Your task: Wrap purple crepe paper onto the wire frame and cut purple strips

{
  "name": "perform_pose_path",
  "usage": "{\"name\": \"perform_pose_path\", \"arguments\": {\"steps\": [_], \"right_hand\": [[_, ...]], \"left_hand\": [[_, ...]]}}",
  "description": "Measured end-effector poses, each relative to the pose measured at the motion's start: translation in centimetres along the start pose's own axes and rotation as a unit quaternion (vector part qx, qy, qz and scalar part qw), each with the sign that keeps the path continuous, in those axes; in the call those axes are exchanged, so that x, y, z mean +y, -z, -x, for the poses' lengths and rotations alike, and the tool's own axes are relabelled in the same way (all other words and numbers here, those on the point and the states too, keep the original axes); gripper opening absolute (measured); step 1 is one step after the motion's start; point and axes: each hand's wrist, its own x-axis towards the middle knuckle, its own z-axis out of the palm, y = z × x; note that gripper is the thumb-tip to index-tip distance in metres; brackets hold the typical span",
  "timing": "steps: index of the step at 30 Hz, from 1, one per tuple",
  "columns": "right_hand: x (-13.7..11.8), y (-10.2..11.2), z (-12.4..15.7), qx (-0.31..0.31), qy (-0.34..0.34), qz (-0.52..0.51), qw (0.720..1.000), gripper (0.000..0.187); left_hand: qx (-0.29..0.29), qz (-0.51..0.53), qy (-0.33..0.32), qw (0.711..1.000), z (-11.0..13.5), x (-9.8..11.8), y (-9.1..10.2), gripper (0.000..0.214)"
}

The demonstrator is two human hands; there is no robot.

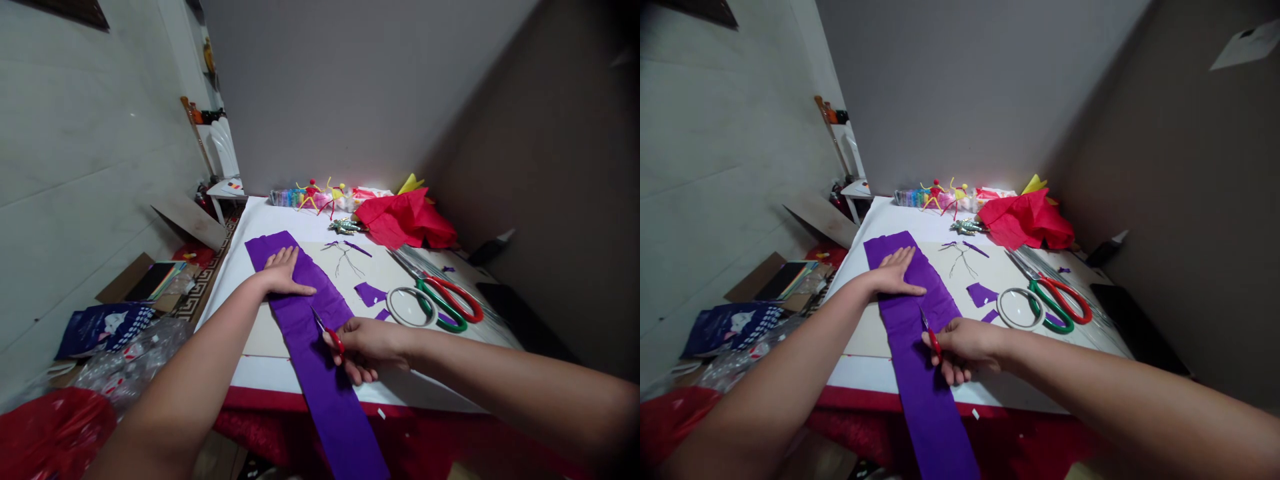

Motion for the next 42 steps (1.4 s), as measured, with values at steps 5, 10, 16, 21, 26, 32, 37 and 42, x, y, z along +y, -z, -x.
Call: {"name": "perform_pose_path", "arguments": {"steps": [5,10,16,21,26,32,37,42], "right_hand": [[-0.8,-0.2,-0.2,0.003,-0.01,0.004,1.0,0.046],[-1.6,-0.7,-0.1,0.008,-0.019,0.002,1.0,0.046],[-1.0,-0.3,-0.5,0.009,-0.006,-0.005,1.0,0.042],[-0.3,0.1,-0.5,0.002,0.006,-0.009,1.0,0.043],[-0.4,0.0,-0.1,0.001,0.0,-0.004,1.0,0.045],[-0.8,-0.2,-0.2,-0.003,-0.014,-0.005,1.0,0.049],[-1.3,-0.3,-0.3,0.002,-0.016,-0.009,1.0,0.048],[-1.5,-0.3,-0.5,0.009,-0.013,-0.014,1.0,0.047]], "left_hand": [[0.002,0.009,0.014,1.0,-0.1,0.2,0.0,0.106],[0.002,0.005,0.018,1.0,-0.1,0.3,-0.1,0.106],[-0.002,0.007,0.014,1.0,0.0,0.2,0.0,0.107],[-0.012,0.01,0.005,1.0,0.1,0.0,0.3,0.113],[-0.019,0.013,-0.002,1.0,0.2,-0.1,0.4,0.123],[-0.018,0.014,-0.003,1.0,0.2,-0.2,0.4,0.127],[-0.019,0.014,-0.007,1.0,0.0,-0.3,0.3,0.128],[-0.021,0.014,-0.004,1.0,0.0,-0.2,0.3,0.128]]}}
